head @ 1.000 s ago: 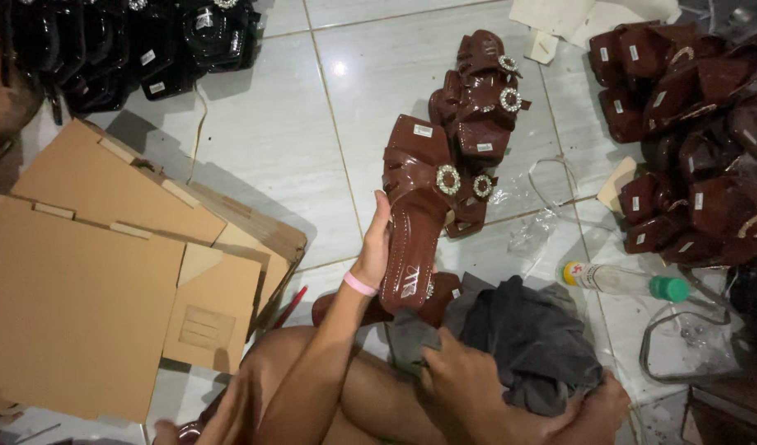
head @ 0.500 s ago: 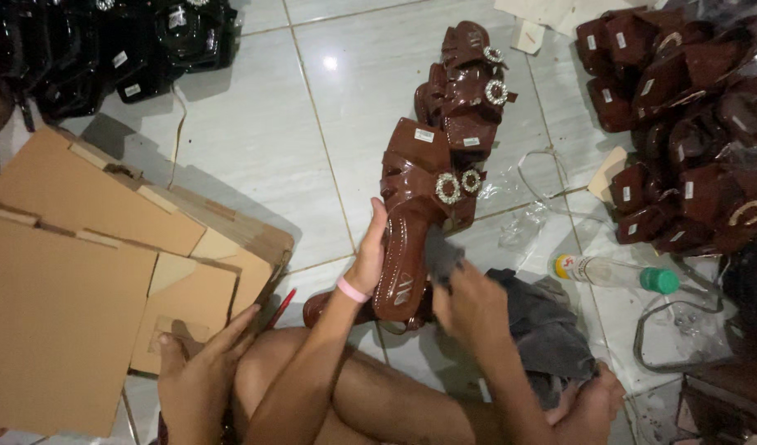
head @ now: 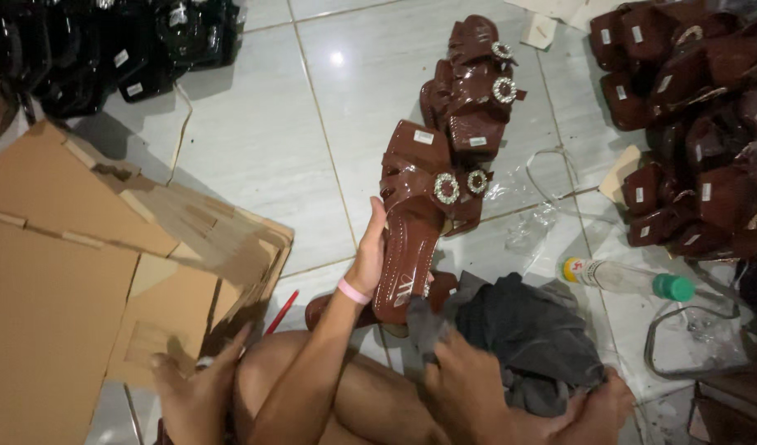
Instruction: The person sits on the floor and wipes brown high-heeled sandals with a grey cloth. They handle the shoes one at a time, turning them over to clean different surfaces, and place the cleaned shoes back on the floor among other similar footwear.
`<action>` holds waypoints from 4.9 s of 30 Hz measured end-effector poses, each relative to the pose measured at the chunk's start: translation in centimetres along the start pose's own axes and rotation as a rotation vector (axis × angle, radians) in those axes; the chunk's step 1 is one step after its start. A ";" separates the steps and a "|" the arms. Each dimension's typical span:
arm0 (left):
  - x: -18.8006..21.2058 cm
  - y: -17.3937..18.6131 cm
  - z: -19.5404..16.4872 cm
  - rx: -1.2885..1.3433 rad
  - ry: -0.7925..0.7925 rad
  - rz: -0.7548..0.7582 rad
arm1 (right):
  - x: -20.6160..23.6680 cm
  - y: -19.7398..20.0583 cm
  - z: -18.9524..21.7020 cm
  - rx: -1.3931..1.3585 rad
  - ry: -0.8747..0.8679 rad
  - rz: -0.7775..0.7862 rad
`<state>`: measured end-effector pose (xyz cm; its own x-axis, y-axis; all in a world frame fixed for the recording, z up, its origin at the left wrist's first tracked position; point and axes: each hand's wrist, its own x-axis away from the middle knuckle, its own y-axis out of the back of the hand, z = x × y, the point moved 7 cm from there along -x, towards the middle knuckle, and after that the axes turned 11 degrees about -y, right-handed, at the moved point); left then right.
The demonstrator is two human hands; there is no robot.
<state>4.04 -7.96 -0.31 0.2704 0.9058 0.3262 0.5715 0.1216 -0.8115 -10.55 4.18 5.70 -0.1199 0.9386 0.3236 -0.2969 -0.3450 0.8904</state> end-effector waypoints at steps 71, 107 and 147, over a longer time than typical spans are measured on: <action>0.1 -1.8 -1.8 -0.709 -0.487 0.141 | -9.3 6.8 -0.1 -0.242 -0.236 -0.222; 0.2 -1.9 -1.2 -0.878 -0.397 0.113 | -8.1 7.3 4.1 -0.159 0.128 -0.382; 1.2 -2.1 -0.6 0.095 0.064 0.175 | -5.7 6.4 -1.7 -0.283 0.218 -0.371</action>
<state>3.63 -7.39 2.08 0.4094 0.8892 0.2043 0.4365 0.0057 -0.8997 -13.35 -3.41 8.99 -0.1435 0.9847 -0.0992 -0.5984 -0.0065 0.8012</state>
